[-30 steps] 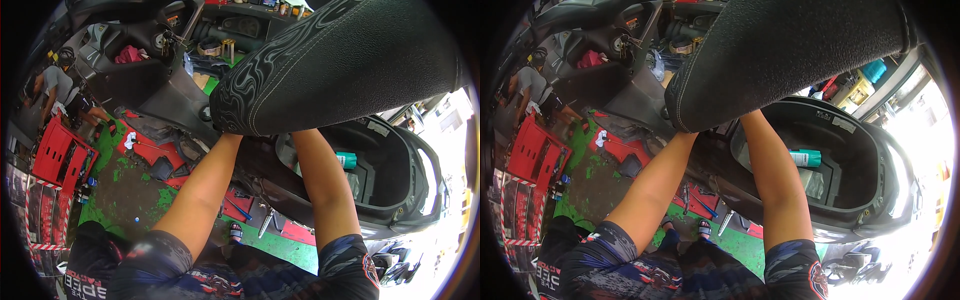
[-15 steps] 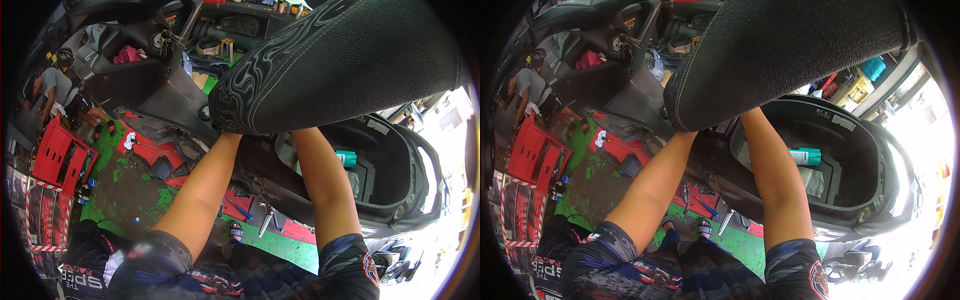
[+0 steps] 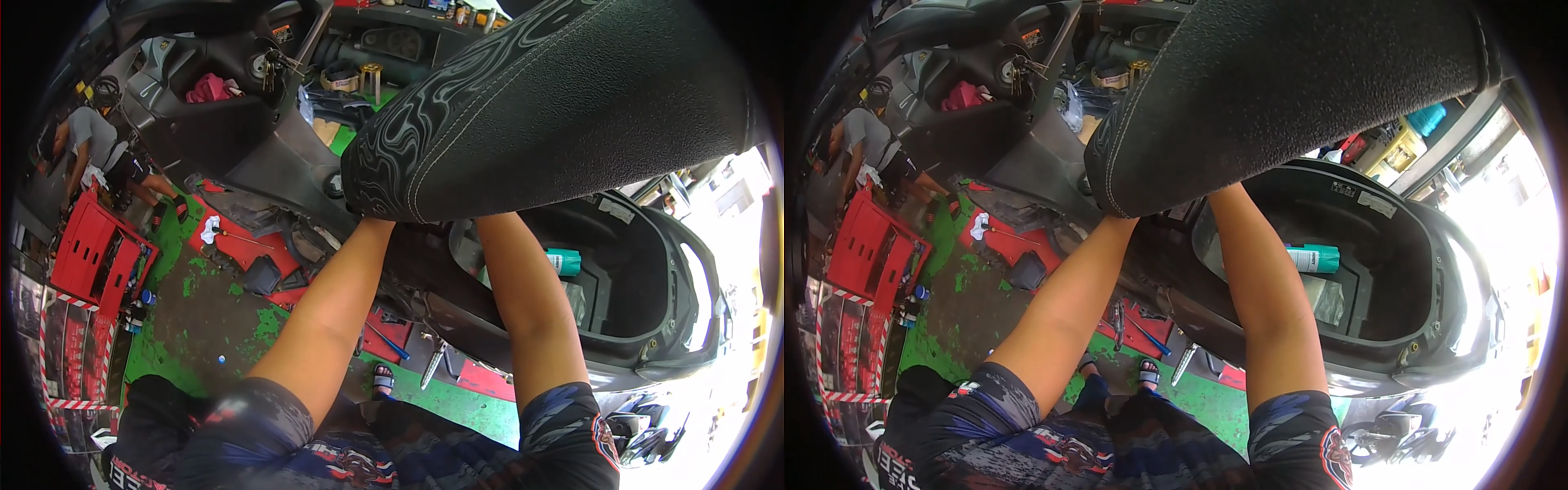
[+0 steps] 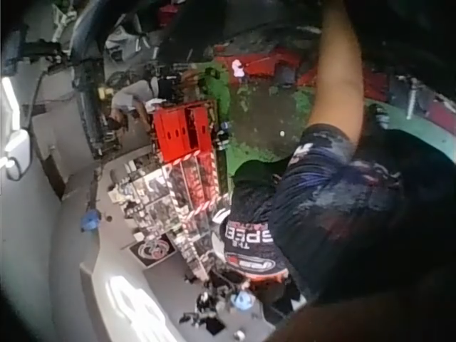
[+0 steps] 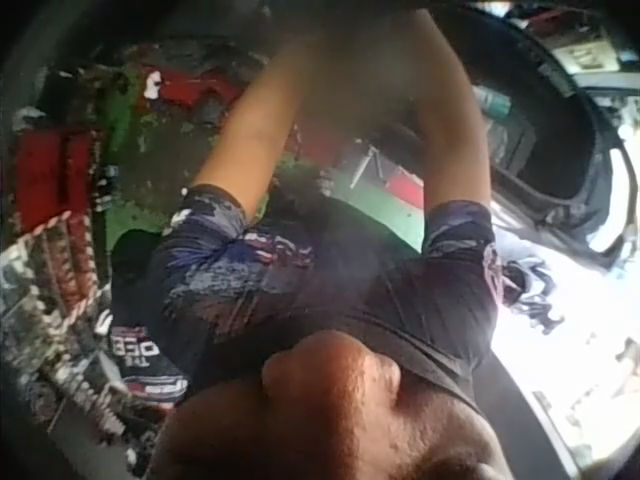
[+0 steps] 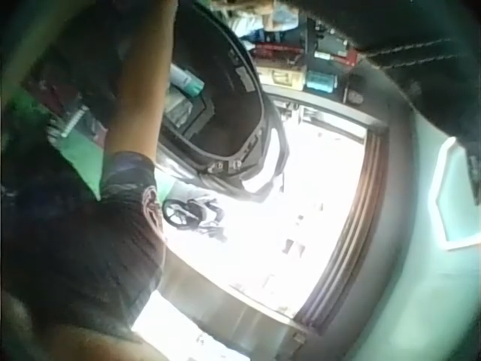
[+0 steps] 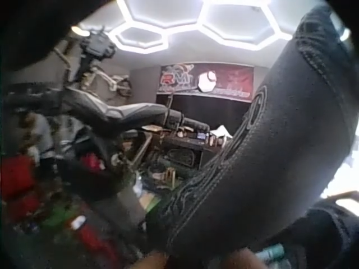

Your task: Inspecting and repairing the internal components within the storage compartment of a motorcycle.

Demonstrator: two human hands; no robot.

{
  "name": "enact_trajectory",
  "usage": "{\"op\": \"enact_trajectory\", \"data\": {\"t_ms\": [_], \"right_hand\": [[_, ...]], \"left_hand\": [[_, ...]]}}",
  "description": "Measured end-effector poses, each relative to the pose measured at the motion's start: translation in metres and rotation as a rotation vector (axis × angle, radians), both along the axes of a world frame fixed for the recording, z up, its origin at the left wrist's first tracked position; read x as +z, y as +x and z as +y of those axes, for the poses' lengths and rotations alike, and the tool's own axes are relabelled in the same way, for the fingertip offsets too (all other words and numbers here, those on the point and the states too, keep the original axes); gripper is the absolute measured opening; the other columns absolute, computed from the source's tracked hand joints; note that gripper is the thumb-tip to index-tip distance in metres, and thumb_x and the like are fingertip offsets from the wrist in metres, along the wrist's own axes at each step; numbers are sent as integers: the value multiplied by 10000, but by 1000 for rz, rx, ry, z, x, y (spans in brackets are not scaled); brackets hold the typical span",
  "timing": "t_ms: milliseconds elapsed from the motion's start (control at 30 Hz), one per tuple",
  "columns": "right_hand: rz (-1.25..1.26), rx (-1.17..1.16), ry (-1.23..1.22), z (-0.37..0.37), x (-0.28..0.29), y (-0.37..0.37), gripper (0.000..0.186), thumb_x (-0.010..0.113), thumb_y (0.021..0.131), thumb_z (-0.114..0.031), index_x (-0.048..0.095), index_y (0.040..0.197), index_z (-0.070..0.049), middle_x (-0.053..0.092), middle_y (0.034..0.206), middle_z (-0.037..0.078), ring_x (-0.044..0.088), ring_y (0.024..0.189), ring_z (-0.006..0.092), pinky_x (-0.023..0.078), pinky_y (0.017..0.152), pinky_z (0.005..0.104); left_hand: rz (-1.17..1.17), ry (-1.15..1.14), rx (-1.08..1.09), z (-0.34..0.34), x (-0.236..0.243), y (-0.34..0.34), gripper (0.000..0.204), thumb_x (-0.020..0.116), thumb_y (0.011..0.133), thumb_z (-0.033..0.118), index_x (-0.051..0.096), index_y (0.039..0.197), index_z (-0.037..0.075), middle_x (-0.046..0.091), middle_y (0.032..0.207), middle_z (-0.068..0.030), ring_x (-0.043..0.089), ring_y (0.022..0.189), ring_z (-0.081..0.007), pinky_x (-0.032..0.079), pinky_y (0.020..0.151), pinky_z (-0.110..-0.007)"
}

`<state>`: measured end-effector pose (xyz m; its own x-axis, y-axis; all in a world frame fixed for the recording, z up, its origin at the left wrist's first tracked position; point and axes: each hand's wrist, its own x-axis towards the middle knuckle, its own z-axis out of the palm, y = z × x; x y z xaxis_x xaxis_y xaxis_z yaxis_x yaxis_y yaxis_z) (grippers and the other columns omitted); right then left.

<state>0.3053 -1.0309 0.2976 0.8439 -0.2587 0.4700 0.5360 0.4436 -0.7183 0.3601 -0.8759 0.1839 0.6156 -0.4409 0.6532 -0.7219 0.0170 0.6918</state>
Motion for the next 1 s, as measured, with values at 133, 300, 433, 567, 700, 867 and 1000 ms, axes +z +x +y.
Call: {"op": "enact_trajectory", "data": {"t_ms": [133, 300, 433, 567, 700, 867, 1000], "right_hand": [[27, 41, 83, 1, -7, 3, 507, 410, 1103, -323, 407, 1489, 7, 511, 1416, 148, 497, 1292, 251, 430, 1108, 362], [-60, 51, 58, -12, -21, 18, 502, 406, 1104, -321, 411, 1488, 4, 518, 1414, 143, 503, 1284, 243, 428, 1111, 364], [-103, 253, 256, -30, -26, 11, 487, 414, 1103, -304, 418, 1483, 1, 523, 1402, 139, 499, 1285, 235, 426, 1110, 362], [-101, -129, -188, 6, -6, 15, 470, 428, 1100, -289, 433, 1472, -2, 538, 1373, 140, 510, 1261, 235, 432, 1100, 359], [-22, -332, -397, 14, 6, 6, 449, 445, 1095, -254, 443, 1465, -1, 538, 1366, 137, 520, 1237, 227, 437, 1092, 349], [-45, -203, -248, 7, 2, -1, 449, 449, 1094, -243, 439, 1469, 3, 540, 1367, 132, 517, 1242, 228, 429, 1096, 348], [-106, -206, -288, 11, 4, 3, 453, 451, 1094, -244, 438, 1471, 5, 542, 1369, 130, 515, 1247, 229, 424, 1099, 349]], "left_hand": [[465, -383, -388, 7, 6, -4, 654, 477, 1060, 404, 256, 1599, 106, 306, 1637, -111, 279, 1505, -277, 249, 1227, -428], [816, -664, -680, 3, 13, -11, 644, 504, 1064, 366, 260, 1592, 90, 349, 1616, -124, 346, 1480, -270, 343, 1198, -416], [854, -615, -622, -9, 11, -20, 622, 476, 1074, 373, 271, 1585, 84, 365, 1604, -132, 373, 1464, -275, 368, 1185, -417], [-153, 129, 166, 2, -10, 9, 675, 426, 1054, 468, 244, 1612, 133, 223, 1673, -91, 168, 1545, -288, 93, 1272, -448], [-112, 142, 149, -1, -18, 13, 675, 425, 1055, 468, 241, 1613, 136, 216, 1676, -93, 160, 1548, -289, 88, 1273, -448], [-125, 164, 139, -7, -8, 2, 669, 420, 1059, 464, 238, 1614, 138, 213, 1677, -94, 152, 1550, -289, 83, 1274, -451], [93, -35, -126, -4, -8, 7, 667, 419, 1058, 468, 246, 1612, 138, 214, 1677, -93, 154, 1550, -290, 88, 1274, -452]]}}
